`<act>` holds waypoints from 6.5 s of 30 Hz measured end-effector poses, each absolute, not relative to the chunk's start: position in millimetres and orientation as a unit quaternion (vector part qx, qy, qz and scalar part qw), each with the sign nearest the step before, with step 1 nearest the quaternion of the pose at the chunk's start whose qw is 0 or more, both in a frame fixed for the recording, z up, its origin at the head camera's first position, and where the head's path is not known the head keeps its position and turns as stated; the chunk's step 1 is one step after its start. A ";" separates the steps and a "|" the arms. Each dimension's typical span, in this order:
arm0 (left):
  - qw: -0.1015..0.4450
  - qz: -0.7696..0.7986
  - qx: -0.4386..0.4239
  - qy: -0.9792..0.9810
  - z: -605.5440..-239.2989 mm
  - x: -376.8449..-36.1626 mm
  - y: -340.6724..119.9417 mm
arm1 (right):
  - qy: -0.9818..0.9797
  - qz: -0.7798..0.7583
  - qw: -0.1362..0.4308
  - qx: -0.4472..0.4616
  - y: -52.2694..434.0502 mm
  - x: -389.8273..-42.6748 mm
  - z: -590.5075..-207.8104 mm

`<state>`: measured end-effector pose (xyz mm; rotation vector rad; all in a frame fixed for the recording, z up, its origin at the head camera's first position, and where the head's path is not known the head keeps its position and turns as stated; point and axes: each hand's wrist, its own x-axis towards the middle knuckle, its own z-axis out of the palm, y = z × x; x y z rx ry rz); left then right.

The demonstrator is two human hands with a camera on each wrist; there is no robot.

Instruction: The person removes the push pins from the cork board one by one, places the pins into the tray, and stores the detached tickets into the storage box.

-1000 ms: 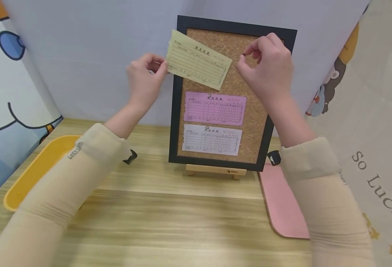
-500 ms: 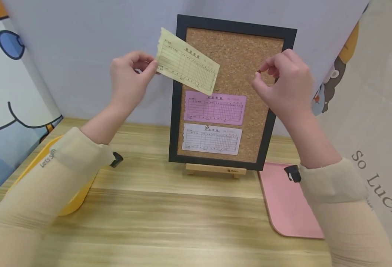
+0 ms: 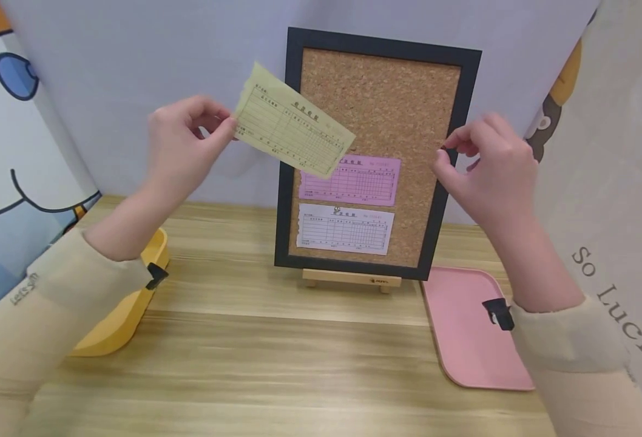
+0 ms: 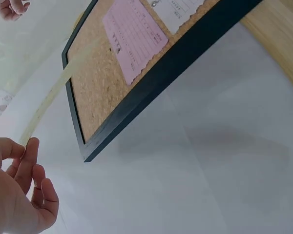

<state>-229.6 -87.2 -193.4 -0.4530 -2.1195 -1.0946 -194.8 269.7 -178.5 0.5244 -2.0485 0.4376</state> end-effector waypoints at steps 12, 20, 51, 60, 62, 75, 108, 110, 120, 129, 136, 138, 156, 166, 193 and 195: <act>0.416 -0.329 -0.212 -0.821 -198.5 -207.8 -109.2 | -0.847 0.191 0.453 0.201 291.6 -181.3 -197.1; 0.407 -0.321 -0.213 -0.829 -203.3 -197.9 -125.5 | -0.864 0.185 0.428 0.191 302.9 -172.9 -210.9; 0.250 -0.243 -0.126 -0.929 -224.7 -212.3 -211.6 | -0.892 0.224 0.353 0.172 348.3 -168.2 -282.4; 0.177 -0.197 -0.154 -0.952 -231.5 -223.0 -231.2 | -0.903 0.234 0.329 0.147 357.9 -165.5 -297.8; 0.168 -0.187 -0.165 -0.954 -232.6 -224.7 -235.5 | -0.906 0.237 0.322 0.141 360.0 -164.8 -300.6; 0.089 -0.120 -0.214 -0.965 -242.3 -240.2 -268.4 | -0.926 0.225 0.271 0.138 373.1 -161.6 -326.2; 0.001 -0.065 -0.208 -0.976 -317.2 -262.7 -324.1 | -0.972 0.187 0.073 0.125 398.6 -167.0 -379.9; -0.005 -0.066 -0.204 -0.977 -320.3 -264.0 -322.8 | -0.973 0.184 0.059 0.131 401.6 -168.1 -381.4; -0.043 -0.051 -0.206 -0.976 -336.7 -266.3 -327.8 | -0.970 0.184 -0.008 0.160 416.7 -179.6 -391.3; -0.068 -0.052 -0.212 -0.973 -348.5 -270.9 -328.5 | -0.969 0.182 -0.039 0.162 424.1 -187.1 -395.5; -0.060 -0.025 -0.211 -0.975 -356.0 -269.9 -326.5 | -0.968 0.194 -0.071 0.142 429.4 -193.3 -398.9; -0.057 -0.019 -0.210 -0.976 -357.8 -269.6 -326.3 | -0.967 0.199 -0.075 0.137 431.8 -194.5 -400.4; -0.079 -0.029 -0.172 -0.981 -360.2 -269.9 -326.3 | -0.960 0.237 -0.087 0.120 444.0 -193.3 -409.6; -0.024 -0.021 -0.170 -0.985 -341.7 -264.7 -306.0 | -0.969 0.210 -0.064 0.118 439.4 -191.4 -395.5; 0.156 -0.059 -0.174 -0.971 -308.0 -221.3 -228.3 | -0.954 0.217 0.101 0.182 398.8 -180.3 -325.0; 0.181 -0.071 -0.180 -0.964 -308.7 -217.7 -221.6 | -0.950 0.218 0.117 0.189 393.1 -178.3 -321.0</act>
